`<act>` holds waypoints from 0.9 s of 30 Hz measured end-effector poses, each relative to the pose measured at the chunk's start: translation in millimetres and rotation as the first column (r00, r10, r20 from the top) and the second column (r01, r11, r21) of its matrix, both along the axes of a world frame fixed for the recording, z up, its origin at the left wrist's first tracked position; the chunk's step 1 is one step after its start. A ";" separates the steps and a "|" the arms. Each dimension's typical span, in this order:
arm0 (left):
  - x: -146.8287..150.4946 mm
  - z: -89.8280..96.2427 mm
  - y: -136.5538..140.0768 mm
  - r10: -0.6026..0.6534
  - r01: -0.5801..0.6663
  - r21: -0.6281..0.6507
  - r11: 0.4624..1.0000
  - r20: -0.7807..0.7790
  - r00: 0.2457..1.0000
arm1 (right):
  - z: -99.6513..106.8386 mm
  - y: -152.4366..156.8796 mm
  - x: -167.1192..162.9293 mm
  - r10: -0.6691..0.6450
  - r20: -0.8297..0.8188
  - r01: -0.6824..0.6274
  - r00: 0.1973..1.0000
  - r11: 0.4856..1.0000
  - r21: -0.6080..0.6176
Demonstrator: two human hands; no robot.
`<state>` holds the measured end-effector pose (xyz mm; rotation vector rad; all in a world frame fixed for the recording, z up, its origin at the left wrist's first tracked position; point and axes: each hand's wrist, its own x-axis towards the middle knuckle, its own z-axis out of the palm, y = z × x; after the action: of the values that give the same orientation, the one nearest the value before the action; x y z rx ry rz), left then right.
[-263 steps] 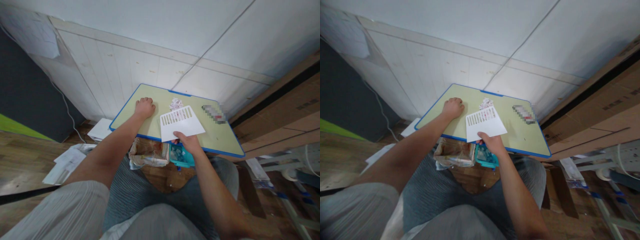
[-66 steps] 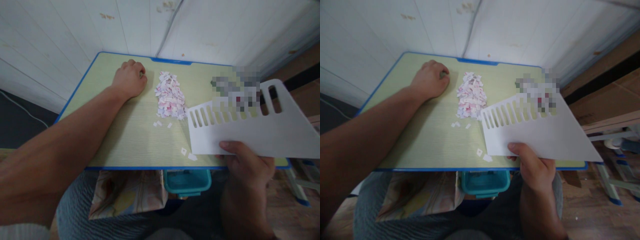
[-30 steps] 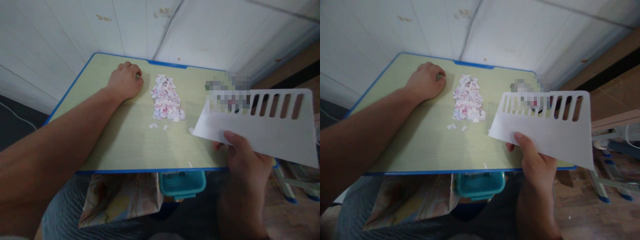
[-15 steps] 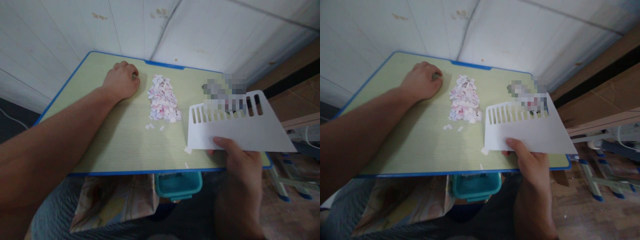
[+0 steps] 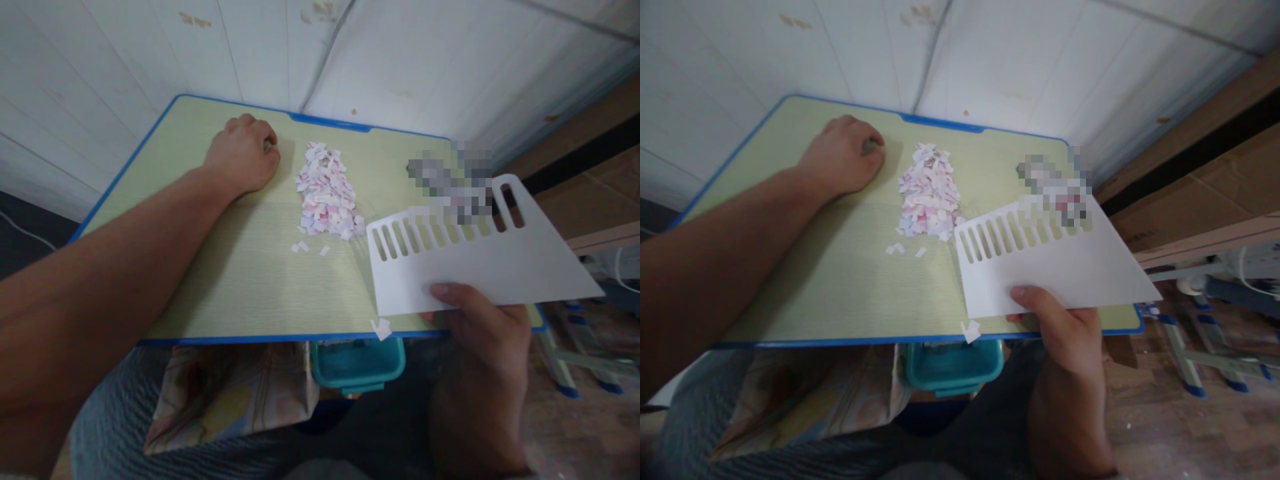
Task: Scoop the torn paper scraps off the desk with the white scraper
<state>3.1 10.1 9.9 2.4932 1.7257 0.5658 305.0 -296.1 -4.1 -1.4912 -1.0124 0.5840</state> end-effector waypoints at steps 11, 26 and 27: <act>7.1 11.9 -10.5 0.029 -0.033 -0.060 0.998 -0.072 0.997 | 15.0 5.6 -3.9 0.060 -0.194 -0.066 0.979 0.997 -0.027; 7.2 12.1 -11.6 0.036 -0.042 -0.061 0.997 -0.103 0.994 | 11.3 -4.6 -12.4 0.006 -0.205 -0.019 0.979 0.998 -0.065; 7.1 11.9 -11.3 0.033 -0.039 -0.060 0.997 -0.105 0.994 | 11.5 -4.3 -12.3 0.008 -0.199 -0.024 0.980 0.997 -0.076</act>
<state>10.2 -1.1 21.8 2.4952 1.7978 0.3851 292.7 -300.4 7.4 -1.4620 -0.8552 0.7758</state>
